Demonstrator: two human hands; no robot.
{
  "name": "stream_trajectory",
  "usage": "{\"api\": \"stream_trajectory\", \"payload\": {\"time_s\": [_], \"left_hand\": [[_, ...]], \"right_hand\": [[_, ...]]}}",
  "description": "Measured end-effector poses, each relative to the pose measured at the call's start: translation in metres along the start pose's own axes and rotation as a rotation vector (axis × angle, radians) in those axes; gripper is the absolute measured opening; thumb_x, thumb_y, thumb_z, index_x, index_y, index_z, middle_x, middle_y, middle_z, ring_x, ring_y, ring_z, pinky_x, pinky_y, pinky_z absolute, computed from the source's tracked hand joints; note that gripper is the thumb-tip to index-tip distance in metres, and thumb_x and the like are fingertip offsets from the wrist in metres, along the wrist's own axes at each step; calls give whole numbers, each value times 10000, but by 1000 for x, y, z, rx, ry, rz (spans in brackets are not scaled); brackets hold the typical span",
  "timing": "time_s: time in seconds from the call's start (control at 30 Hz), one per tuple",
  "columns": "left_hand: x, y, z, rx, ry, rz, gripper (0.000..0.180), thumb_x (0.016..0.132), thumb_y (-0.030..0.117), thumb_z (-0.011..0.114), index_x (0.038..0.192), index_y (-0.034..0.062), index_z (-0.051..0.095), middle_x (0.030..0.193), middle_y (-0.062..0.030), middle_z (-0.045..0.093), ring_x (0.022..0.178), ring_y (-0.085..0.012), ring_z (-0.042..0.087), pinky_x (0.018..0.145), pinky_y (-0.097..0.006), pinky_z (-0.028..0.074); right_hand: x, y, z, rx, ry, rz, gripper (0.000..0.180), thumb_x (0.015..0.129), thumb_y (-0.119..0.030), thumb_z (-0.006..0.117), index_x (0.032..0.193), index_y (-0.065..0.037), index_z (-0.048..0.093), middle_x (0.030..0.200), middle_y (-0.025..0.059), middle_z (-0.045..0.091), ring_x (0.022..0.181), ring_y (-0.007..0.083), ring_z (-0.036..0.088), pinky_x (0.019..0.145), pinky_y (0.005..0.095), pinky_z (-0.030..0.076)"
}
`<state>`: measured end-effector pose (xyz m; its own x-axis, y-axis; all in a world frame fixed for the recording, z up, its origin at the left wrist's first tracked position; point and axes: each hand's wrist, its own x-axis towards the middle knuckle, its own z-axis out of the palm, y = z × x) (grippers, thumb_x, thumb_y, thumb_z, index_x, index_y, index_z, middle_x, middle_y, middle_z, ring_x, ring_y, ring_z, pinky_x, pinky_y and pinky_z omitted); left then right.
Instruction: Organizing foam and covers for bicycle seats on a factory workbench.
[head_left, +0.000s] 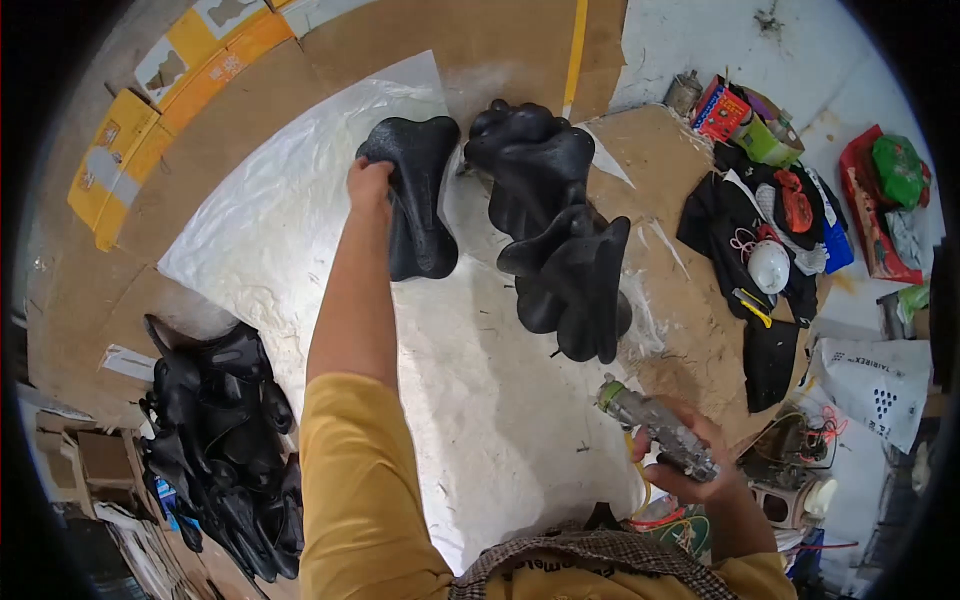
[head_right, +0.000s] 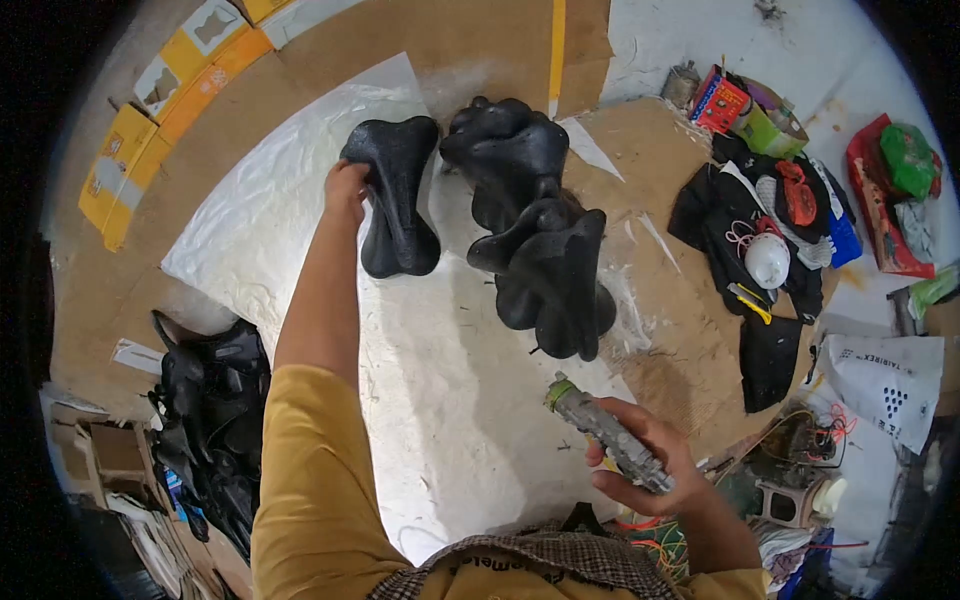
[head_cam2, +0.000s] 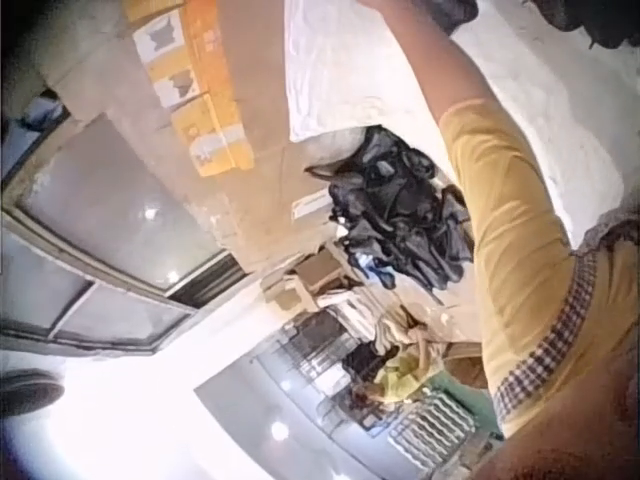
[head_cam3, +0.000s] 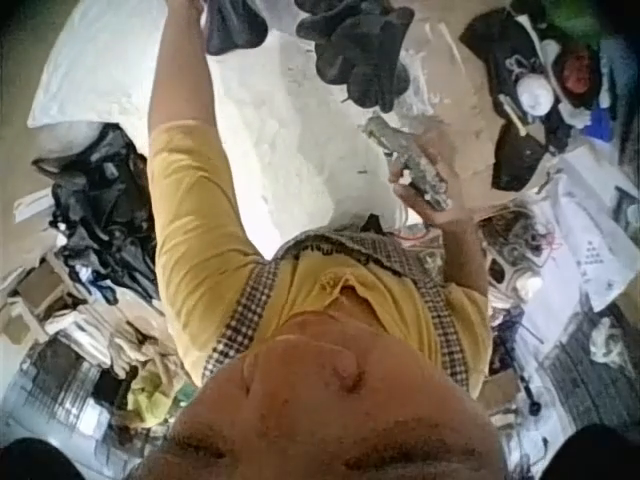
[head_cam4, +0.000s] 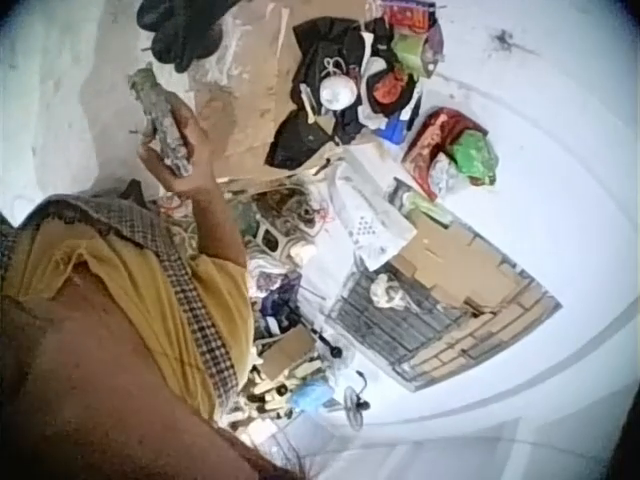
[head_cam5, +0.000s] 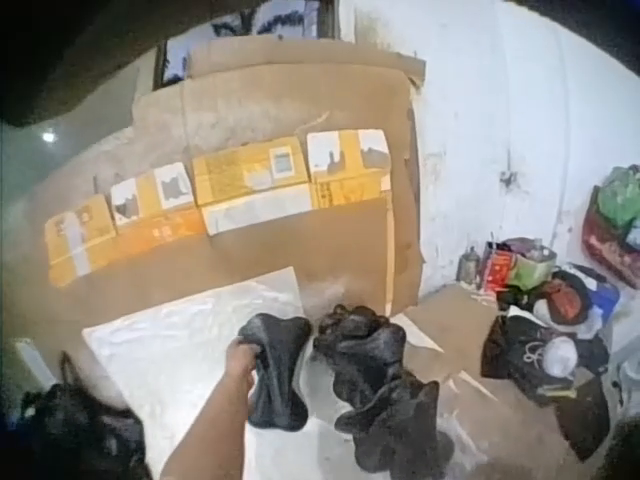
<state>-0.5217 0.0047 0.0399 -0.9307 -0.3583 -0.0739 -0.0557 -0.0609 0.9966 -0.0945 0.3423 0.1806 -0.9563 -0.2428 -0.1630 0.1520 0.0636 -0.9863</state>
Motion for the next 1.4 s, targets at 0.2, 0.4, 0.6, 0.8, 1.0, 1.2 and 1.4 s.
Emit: {"api": "stream_trajectory", "payload": {"time_s": [0.2,0.4,0.6,0.8,1.0,1.2,1.4], "left_hand": [[-33,12,60,-364,-82,-161,438,731,-31,581,1148,-37,449,1089,-145,536,976,-256,539,864,-350,427],[-71,68,-20,-936,-384,-7,330,736,-68,486,1061,-16,509,1056,-128,581,1021,-272,543,956,-406,399],[-88,84,-143,-1045,-41,82,422,729,7,462,1144,-67,487,1257,-197,469,1197,-333,415,1044,-482,268],[-81,29,-200,-1046,75,4,455,612,6,450,1049,-55,558,1129,-185,566,1115,-348,490,1015,-466,331],[-52,-32,-113,-935,-340,-158,397,596,52,505,979,-30,575,1034,-141,598,1005,-314,532,959,-424,365],[-70,-18,-33,-226,-405,-101,330,608,59,530,921,-15,606,817,-68,602,778,-204,567,703,-325,457],[-104,-17,-17,221,-555,233,404,523,217,696,866,14,631,770,-128,619,705,-219,586,658,-324,465]], "right_hand": [[9,17,-5,-55,-4,14,615,726,-41,695,1268,3,407,897,38,582,823,84,544,759,232,436],[17,14,-1,-3,-12,44,601,730,-20,669,1269,2,405,872,34,586,792,87,552,723,229,448],[22,-18,-2,49,273,-104,567,725,-135,696,1192,28,421,819,59,583,738,129,561,677,246,455],[17,-7,5,65,197,-81,582,735,-100,682,1228,28,401,812,71,574,731,117,551,676,234,448],[23,11,8,-35,87,27,560,743,-5,632,1252,37,403,833,52,583,744,98,552,681,235,451],[33,17,11,-85,148,-21,594,712,-9,650,1244,61,395,807,76,583,741,123,560,674,264,462],[31,46,10,-87,103,19,626,742,-136,667,1263,51,373,827,80,541,711,163,561,674,316,502]]}}
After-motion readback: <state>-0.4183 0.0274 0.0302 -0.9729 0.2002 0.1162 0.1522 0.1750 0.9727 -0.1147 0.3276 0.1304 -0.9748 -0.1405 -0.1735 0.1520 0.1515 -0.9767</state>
